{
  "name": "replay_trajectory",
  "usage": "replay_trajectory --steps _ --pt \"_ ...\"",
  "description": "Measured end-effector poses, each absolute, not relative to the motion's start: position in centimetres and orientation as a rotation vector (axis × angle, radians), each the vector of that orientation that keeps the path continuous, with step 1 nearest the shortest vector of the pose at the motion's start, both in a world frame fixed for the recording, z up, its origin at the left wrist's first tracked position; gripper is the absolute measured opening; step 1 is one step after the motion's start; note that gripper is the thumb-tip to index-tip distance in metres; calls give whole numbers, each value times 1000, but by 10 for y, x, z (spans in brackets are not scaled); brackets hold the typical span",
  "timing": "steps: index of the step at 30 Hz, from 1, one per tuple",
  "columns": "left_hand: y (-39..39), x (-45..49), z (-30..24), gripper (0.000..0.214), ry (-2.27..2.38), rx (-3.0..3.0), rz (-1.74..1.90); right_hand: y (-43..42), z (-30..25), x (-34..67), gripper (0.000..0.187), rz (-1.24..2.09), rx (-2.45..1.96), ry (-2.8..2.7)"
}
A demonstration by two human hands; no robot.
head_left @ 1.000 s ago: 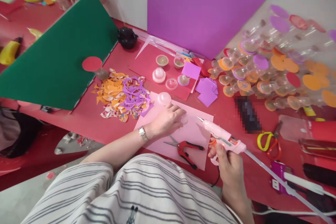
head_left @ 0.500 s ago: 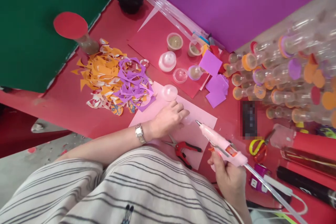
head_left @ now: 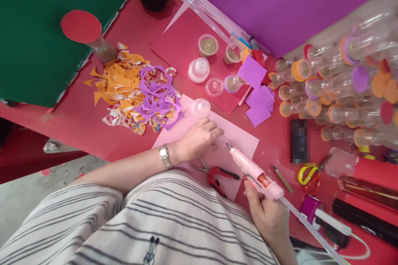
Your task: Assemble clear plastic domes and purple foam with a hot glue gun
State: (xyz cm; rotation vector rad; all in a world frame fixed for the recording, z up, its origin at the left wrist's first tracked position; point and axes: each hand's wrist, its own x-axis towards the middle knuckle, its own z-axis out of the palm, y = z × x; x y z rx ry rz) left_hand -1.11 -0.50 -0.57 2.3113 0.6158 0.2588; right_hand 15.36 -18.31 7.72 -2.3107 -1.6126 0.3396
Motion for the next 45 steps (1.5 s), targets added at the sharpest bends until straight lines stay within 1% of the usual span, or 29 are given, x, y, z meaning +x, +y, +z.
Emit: replay_trajectory --steps 4,12,23,26,36,45 --pt "-5 -11 -6 29 623 2330 225 -182 76 153 58 330 -2289 -1637" --pt "-7 -11 -10 25 625 2333 267 -178 75 153 58 322 -2299 -1641" --pt "-6 -10 -9 26 627 2354 250 -178 73 154 56 263 -2250 -1730" --pt "-6 -10 -9 24 622 2356 260 -178 72 154 55 280 -2257 -1727" --pt "-5 -10 -6 26 628 2358 238 -179 71 155 57 294 -2275 -1713" --pt "-4 -10 -4 28 622 2372 222 -179 70 157 53 196 -2209 -1867"
